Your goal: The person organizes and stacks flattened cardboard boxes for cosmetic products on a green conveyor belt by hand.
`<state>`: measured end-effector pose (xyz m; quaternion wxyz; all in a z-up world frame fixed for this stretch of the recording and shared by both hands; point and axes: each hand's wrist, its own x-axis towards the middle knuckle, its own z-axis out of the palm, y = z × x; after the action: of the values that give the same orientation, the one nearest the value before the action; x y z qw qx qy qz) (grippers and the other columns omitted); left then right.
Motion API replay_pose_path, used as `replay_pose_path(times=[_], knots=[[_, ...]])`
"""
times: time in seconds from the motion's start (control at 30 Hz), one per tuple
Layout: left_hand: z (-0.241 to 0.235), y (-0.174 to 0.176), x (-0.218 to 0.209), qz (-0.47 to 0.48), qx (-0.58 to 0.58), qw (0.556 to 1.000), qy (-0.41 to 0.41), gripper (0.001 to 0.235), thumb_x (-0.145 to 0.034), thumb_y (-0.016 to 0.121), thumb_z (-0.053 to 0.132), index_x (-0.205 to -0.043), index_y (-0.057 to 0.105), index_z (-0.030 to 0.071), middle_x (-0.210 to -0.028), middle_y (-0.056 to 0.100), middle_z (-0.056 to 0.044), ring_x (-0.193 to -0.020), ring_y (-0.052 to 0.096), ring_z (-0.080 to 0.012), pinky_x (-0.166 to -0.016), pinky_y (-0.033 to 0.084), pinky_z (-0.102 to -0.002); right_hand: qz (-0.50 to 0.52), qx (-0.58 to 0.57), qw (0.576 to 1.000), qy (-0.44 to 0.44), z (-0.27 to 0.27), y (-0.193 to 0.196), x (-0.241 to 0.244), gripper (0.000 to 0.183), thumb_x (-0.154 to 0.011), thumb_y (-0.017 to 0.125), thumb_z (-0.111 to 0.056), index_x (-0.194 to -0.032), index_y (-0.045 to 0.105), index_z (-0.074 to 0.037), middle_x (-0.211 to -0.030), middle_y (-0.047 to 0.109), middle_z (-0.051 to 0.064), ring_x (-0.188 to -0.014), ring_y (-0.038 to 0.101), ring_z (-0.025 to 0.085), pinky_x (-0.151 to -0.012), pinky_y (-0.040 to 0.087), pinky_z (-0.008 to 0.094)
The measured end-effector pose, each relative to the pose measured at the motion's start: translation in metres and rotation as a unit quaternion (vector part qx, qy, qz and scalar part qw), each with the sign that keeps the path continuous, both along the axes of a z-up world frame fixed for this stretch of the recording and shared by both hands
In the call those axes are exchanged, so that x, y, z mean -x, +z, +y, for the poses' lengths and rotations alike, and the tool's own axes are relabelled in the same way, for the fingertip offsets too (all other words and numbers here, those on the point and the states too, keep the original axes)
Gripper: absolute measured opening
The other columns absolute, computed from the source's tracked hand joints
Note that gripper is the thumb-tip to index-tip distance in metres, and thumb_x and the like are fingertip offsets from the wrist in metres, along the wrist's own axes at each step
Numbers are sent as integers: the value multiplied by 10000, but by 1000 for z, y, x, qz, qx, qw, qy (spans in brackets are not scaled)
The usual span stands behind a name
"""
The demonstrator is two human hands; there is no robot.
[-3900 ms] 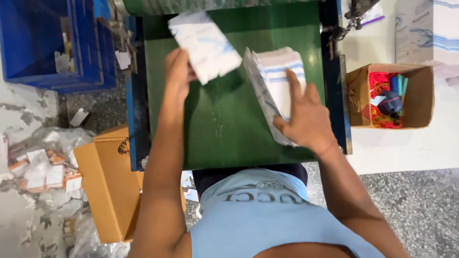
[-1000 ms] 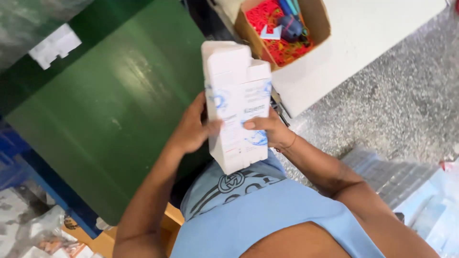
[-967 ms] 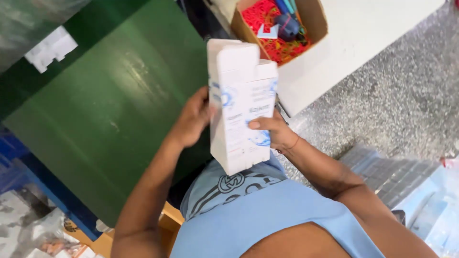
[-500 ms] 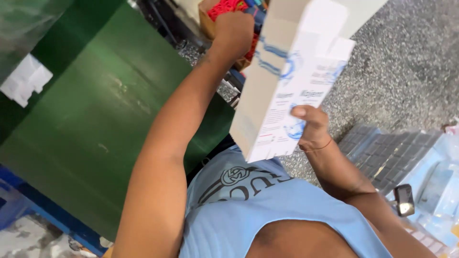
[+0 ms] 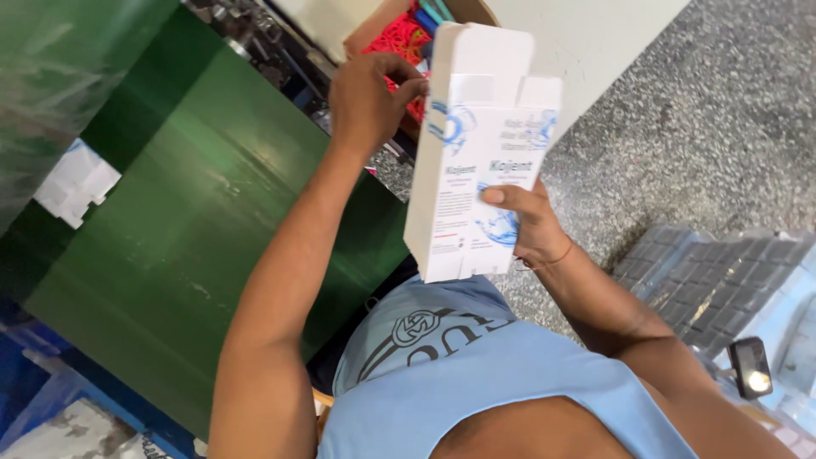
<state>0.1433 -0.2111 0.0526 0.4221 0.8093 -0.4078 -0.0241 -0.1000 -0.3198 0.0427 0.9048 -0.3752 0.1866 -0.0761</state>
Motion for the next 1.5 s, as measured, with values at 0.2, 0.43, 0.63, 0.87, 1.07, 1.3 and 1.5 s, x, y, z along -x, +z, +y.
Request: replay_pose_path(times=[0.2, 0.43, 0.63, 0.87, 1.07, 1.3, 1.5], knots=[[8, -5, 6, 139, 62, 988, -14, 124, -878, 825, 176, -930, 803, 67, -777, 757, -53, -672, 682, -142, -611, 520, -306, -26, -33, 999, -23, -11, -4, 4, 646, -823, 679, -44, -1423, 491, 104, -1284, 666, 252, -1111, 712, 352, -981, 592, 445], [43, -33, 58, 408, 140, 900, -64, 95, -935, 750, 72, -956, 760, -20, -792, 708, 8, -668, 586, -37, -581, 450, -215, -67, -98, 993, 17, -7, -4, -10, 790, -764, 724, -135, -1483, 471, 69, -1339, 653, 238, -1167, 697, 352, -1056, 562, 459], [54, -54, 55, 435, 185, 874, -113, 125, -1019, 676, 76, -1116, 698, 0, -975, 731, 17, -833, 641, -18, -727, 532, -204, -61, -108, 992, 34, -5, -9, -31, 844, -760, 734, -209, -1510, 473, 76, -1346, 642, 240, -1189, 674, 357, -1088, 537, 464], [67, -47, 57, 584, 190, 779, -130, 141, -1057, 633, 195, -1133, 659, 79, -914, 671, 16, -732, 558, -73, -620, 447, -228, -97, -143, 981, 91, -4, -22, -10, 988, -639, 788, -236, -1512, 451, 78, -1394, 632, 261, -1219, 673, 386, -1104, 527, 483], [152, -41, -54, 271, 277, 922, 5, 104, -949, 673, 119, -969, 736, 38, -805, 632, -33, -695, 579, -146, -634, 475, -316, -98, -120, 978, 138, -13, -65, 11, 969, -579, 825, -170, -1456, 498, 80, -1353, 662, 245, -1210, 668, 384, -1098, 521, 469], [136, 21, 19, 566, 367, 735, -70, 323, -952, 798, 213, -1074, 585, 2, -955, 689, -46, -854, 659, -170, -817, 634, -426, -19, 2, 985, 173, -13, -38, -10, 876, -577, 788, -51, -1412, 558, 75, -1269, 708, 205, -1164, 698, 313, -1037, 537, 415], [138, 129, 13, 377, 136, 878, -264, 754, -743, 817, 105, -1439, 528, 97, -798, 356, 115, -679, 301, -34, -618, 262, -167, -67, 217, 950, 216, -4, 32, -29, 1006, -611, 814, -37, -1525, 398, 16, -1351, 633, 124, -1285, 600, 224, -1091, 487, 370]])
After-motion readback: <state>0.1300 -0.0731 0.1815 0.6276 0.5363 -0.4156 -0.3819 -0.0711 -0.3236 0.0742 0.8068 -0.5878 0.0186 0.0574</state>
